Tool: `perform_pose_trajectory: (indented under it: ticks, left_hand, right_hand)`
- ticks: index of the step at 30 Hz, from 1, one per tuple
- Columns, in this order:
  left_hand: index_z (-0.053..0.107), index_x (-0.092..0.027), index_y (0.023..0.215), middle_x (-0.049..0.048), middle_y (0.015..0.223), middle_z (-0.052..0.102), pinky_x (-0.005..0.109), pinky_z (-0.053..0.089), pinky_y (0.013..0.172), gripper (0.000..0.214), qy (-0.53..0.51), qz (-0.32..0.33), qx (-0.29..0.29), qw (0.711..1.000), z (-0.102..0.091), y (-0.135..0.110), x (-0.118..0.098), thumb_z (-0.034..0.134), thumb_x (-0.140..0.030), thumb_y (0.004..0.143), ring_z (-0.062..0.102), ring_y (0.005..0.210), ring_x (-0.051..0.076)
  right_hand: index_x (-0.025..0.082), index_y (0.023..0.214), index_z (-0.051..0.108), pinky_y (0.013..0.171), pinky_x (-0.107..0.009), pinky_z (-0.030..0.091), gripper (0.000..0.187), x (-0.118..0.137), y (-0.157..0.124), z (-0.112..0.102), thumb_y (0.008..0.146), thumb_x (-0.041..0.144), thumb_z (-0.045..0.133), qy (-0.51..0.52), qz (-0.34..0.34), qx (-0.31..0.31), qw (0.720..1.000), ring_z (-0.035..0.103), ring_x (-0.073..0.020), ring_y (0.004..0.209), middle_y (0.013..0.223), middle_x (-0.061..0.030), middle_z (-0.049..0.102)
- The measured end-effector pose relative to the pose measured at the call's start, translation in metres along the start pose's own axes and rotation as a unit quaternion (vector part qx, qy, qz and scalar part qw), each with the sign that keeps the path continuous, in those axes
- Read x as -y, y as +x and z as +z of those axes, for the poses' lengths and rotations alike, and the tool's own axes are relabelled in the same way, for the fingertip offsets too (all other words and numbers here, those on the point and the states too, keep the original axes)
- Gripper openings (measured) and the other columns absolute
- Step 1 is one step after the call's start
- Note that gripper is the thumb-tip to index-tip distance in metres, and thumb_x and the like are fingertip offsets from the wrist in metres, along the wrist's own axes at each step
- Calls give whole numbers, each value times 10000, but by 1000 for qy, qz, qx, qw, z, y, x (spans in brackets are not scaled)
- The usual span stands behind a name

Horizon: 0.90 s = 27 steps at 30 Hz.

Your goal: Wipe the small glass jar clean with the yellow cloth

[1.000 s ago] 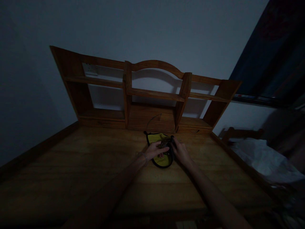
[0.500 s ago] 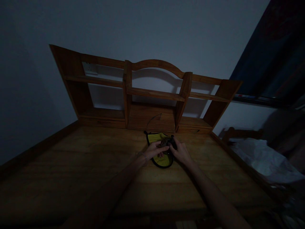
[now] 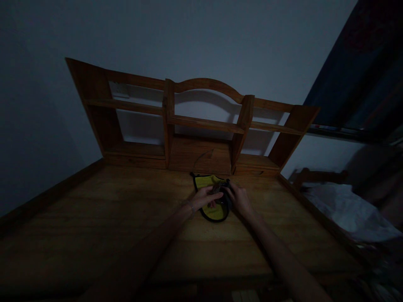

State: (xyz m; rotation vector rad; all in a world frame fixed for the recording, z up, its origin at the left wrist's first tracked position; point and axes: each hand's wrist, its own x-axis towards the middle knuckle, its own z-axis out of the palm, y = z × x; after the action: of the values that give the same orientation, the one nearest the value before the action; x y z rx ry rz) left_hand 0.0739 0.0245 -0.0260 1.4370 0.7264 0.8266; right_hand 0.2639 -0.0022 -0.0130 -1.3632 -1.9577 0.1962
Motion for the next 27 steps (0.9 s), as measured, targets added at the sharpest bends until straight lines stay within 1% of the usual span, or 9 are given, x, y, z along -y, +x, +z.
perform_pose_trajectory:
  ticks: [4,7,10,13,17,22,27]
  left_hand:
    - [592,-124,994,-2,726,640,178,444,434,528,-13,-16,2,1000,2,-3,-5,746,-523,685,602,481,86]
    - [575,-133,1037,31,811,673,224,524,473,552,-37,-42,2,998,4,-4,-7,750,-520,685,667,533,140]
    - [571,-136,1057,49,876,689,267,576,540,548,-59,-41,-7,997,5,-3,-6,759,-496,688,696,571,166]
    - [580,-129,1048,55,866,700,259,583,556,523,-62,-32,-14,997,5,-1,-2,763,-469,696,699,565,163]
    - [595,-130,1062,78,894,712,267,591,559,512,-67,-42,-14,997,4,0,1,756,-463,708,709,581,176]
    - [615,-136,1052,89,913,726,252,591,559,491,-68,-48,-28,996,4,-1,0,753,-462,712,712,587,176]
    - [634,-134,1029,89,916,732,231,588,555,471,-70,-51,-41,995,5,-3,-3,758,-455,707,705,570,159]
  right_hand:
    - [235,1109,602,640,-244,452,240,1,0,0,964,340,443,-11,-5,-4,1000,694,-224,790,902,-70,718]
    - [227,1137,595,650,-243,456,249,1,0,0,958,319,448,-14,-4,-14,1000,696,-223,811,937,-77,718]
    - [221,1151,591,664,-244,460,258,2,0,0,954,307,449,-17,-4,-20,1000,695,-222,819,953,-81,718]
    - [209,1154,602,679,-253,467,271,1,0,1,943,307,463,-27,1,-26,999,694,-232,831,961,-92,719]
    - [186,1193,598,701,-266,481,319,-1,1,2,927,321,487,-21,15,-32,999,693,-240,854,1009,-112,715]
    - [196,1175,609,686,-270,485,317,0,1,2,904,336,519,-19,26,-39,999,694,-237,828,959,-88,725]
    - [198,1143,629,683,-270,491,316,3,2,2,881,359,562,-10,34,-63,997,690,-236,815,928,-76,727]
